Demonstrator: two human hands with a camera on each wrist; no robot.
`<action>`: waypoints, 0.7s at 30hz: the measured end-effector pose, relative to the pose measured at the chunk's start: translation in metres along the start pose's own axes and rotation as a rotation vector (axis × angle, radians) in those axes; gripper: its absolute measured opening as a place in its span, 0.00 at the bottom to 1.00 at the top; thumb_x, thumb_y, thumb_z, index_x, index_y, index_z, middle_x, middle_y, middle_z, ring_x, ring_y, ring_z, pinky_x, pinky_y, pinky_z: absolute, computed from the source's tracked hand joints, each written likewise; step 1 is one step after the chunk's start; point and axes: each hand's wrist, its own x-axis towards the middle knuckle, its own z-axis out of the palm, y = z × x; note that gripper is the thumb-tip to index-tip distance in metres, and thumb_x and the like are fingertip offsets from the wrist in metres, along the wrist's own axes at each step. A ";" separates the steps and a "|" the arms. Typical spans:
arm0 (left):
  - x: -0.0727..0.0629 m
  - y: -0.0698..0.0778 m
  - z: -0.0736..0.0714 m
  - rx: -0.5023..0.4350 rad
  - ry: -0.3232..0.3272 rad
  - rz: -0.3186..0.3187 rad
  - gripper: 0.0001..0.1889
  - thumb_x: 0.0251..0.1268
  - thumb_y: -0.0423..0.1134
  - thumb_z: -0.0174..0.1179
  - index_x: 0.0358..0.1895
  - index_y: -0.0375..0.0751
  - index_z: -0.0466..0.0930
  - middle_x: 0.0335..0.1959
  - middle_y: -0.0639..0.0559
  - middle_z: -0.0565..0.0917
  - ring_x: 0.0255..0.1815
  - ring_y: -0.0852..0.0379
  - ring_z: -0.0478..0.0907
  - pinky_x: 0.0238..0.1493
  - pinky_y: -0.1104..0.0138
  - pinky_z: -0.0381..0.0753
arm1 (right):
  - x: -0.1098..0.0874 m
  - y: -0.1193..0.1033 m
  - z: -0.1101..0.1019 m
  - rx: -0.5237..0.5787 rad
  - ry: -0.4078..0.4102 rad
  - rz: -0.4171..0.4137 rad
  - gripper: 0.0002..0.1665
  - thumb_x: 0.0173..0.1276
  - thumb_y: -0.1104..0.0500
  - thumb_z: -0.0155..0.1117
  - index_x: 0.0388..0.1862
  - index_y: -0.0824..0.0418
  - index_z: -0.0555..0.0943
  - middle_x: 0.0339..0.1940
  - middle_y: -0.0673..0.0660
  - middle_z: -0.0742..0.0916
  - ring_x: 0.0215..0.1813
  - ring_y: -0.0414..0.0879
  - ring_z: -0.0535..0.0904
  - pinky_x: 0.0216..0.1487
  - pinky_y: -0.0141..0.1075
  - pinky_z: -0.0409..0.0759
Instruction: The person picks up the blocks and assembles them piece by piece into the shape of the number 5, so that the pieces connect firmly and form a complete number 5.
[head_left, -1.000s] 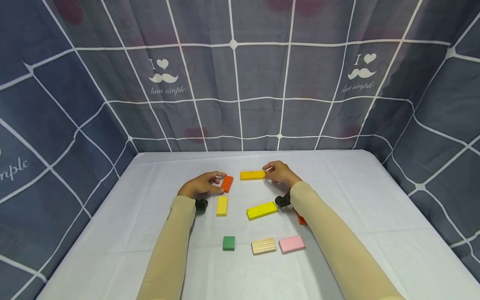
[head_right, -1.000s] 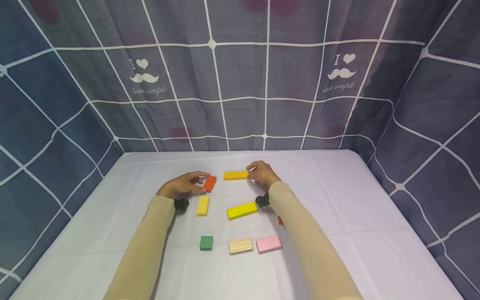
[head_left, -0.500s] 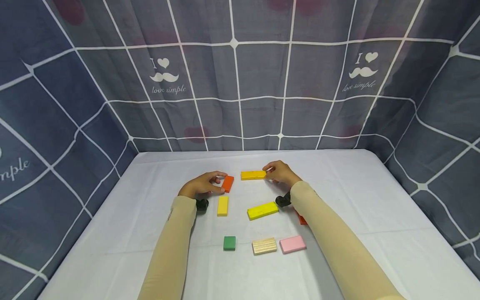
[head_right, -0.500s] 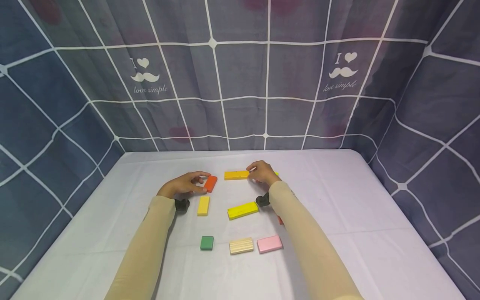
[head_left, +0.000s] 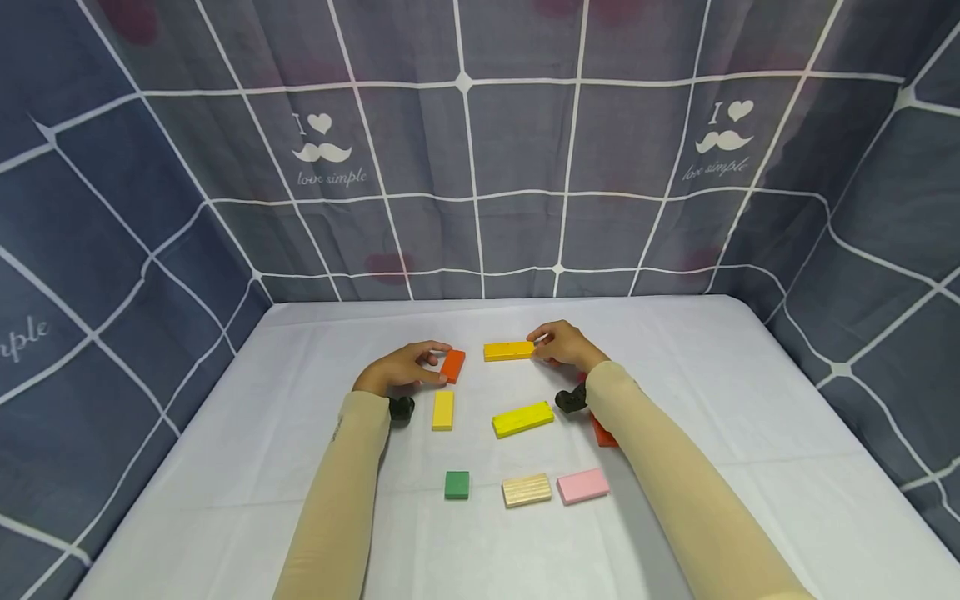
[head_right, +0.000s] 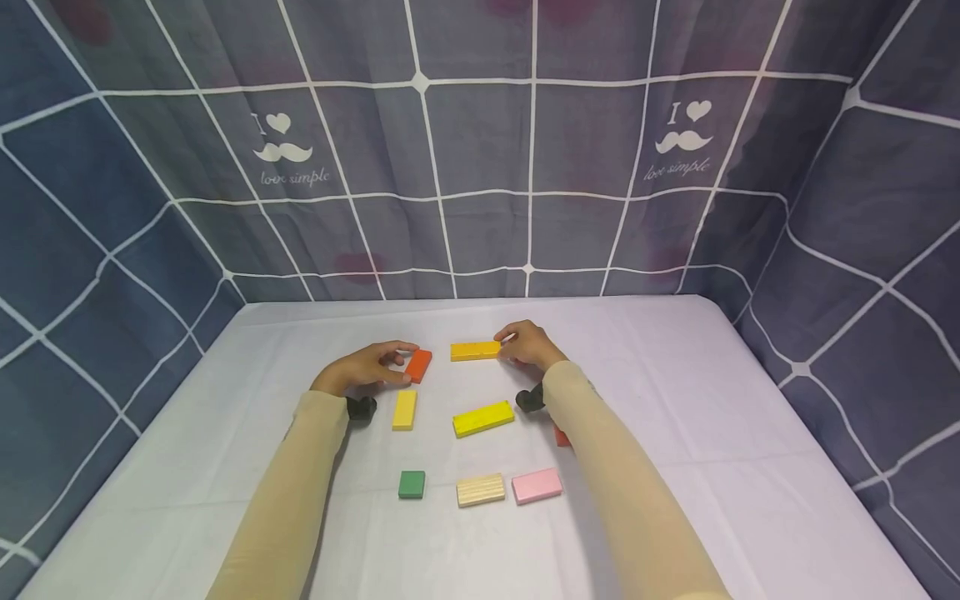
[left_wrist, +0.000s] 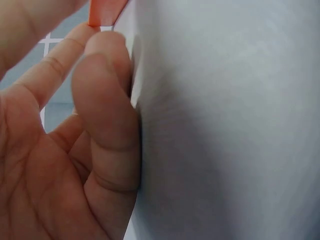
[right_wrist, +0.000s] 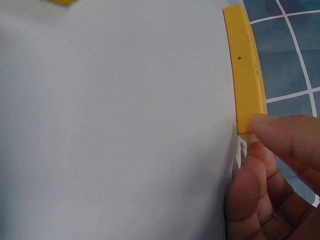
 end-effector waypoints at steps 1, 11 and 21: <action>0.000 0.000 0.000 -0.001 -0.001 -0.002 0.35 0.71 0.40 0.75 0.79 0.48 0.73 0.59 0.45 0.73 0.48 0.52 0.69 0.38 0.69 0.72 | 0.000 0.000 0.000 0.003 -0.001 -0.001 0.23 0.72 0.69 0.72 0.65 0.68 0.84 0.39 0.56 0.83 0.28 0.41 0.75 0.33 0.30 0.78; -0.002 0.000 -0.001 -0.014 -0.011 0.014 0.35 0.72 0.39 0.74 0.79 0.47 0.72 0.60 0.44 0.73 0.51 0.51 0.69 0.39 0.69 0.73 | -0.005 0.005 -0.006 0.004 -0.021 0.001 0.23 0.73 0.69 0.72 0.66 0.69 0.83 0.40 0.58 0.83 0.31 0.42 0.78 0.35 0.30 0.83; -0.002 0.002 0.000 0.043 -0.005 0.034 0.36 0.72 0.39 0.74 0.80 0.43 0.71 0.64 0.39 0.74 0.53 0.48 0.71 0.43 0.68 0.76 | -0.007 0.010 -0.011 0.018 -0.028 0.014 0.24 0.72 0.69 0.73 0.65 0.69 0.84 0.38 0.58 0.83 0.28 0.42 0.78 0.35 0.31 0.84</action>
